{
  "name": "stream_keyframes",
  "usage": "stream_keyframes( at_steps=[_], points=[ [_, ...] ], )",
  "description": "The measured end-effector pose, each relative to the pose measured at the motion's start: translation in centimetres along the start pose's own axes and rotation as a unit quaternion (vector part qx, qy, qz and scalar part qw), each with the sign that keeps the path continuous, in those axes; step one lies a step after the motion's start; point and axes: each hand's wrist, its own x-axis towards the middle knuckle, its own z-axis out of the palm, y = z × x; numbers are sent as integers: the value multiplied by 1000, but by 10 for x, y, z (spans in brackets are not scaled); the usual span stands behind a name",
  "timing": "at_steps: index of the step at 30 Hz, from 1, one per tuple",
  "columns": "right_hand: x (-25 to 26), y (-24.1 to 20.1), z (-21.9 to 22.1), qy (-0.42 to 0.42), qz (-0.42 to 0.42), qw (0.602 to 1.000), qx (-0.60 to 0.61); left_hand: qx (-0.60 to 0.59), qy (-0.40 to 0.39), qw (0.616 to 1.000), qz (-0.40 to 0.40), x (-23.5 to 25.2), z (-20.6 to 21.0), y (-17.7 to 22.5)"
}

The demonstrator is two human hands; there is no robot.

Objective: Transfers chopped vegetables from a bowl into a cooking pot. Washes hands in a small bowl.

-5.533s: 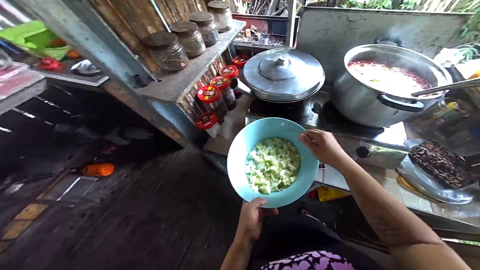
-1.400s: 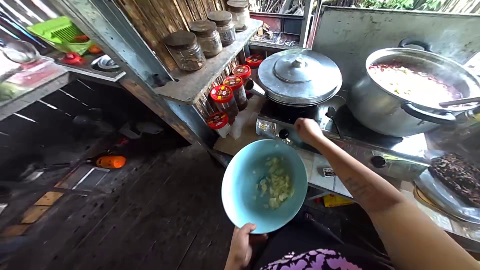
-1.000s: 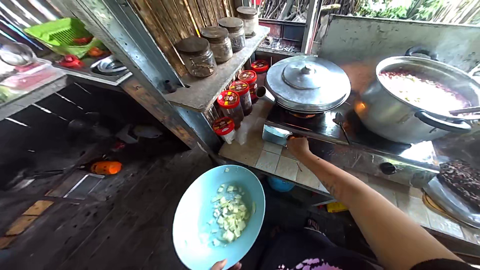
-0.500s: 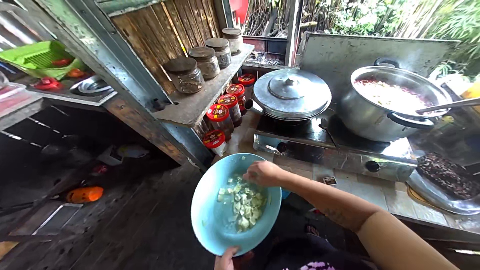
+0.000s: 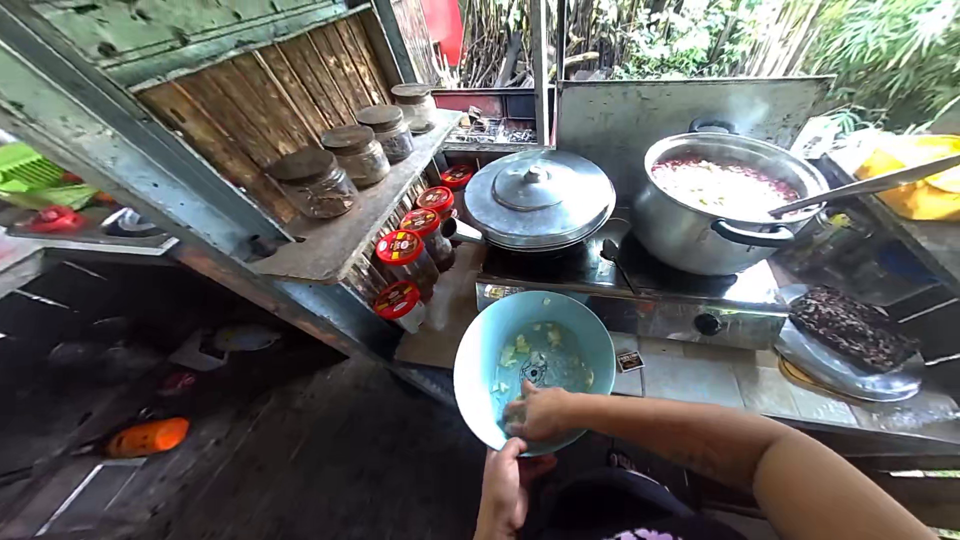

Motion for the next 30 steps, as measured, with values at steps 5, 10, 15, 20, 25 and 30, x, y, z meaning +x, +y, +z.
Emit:
stream_keyframes(
  at_steps=[5, 10, 15, 20, 25, 30],
  points=[
    [-12, 29, -13, -18, -85, 996, 36, -6, 1, 1000, -18, -6, 25, -1],
    [-31, 60, -36, 47, -126, 989, 68, 0, 7, 1000, -18, -12, 53, -2],
    [-68, 80, -93, 121, -141, 969, 164, 19, 7, 1000, -15, -22, 79, 2],
    [-130, 116, -167, 237, -160, 918, 275, 26, 0, 1000, -15, -25, 108, -2],
    [-214, 161, -269, 502, -79, 856, 97, -5, 0, 1000, -27, -26, 125, -8],
    [-231, 199, -305, 466, 225, 855, -38, -4, -3, 1000, -30, -29, 131, -8]
  ],
)
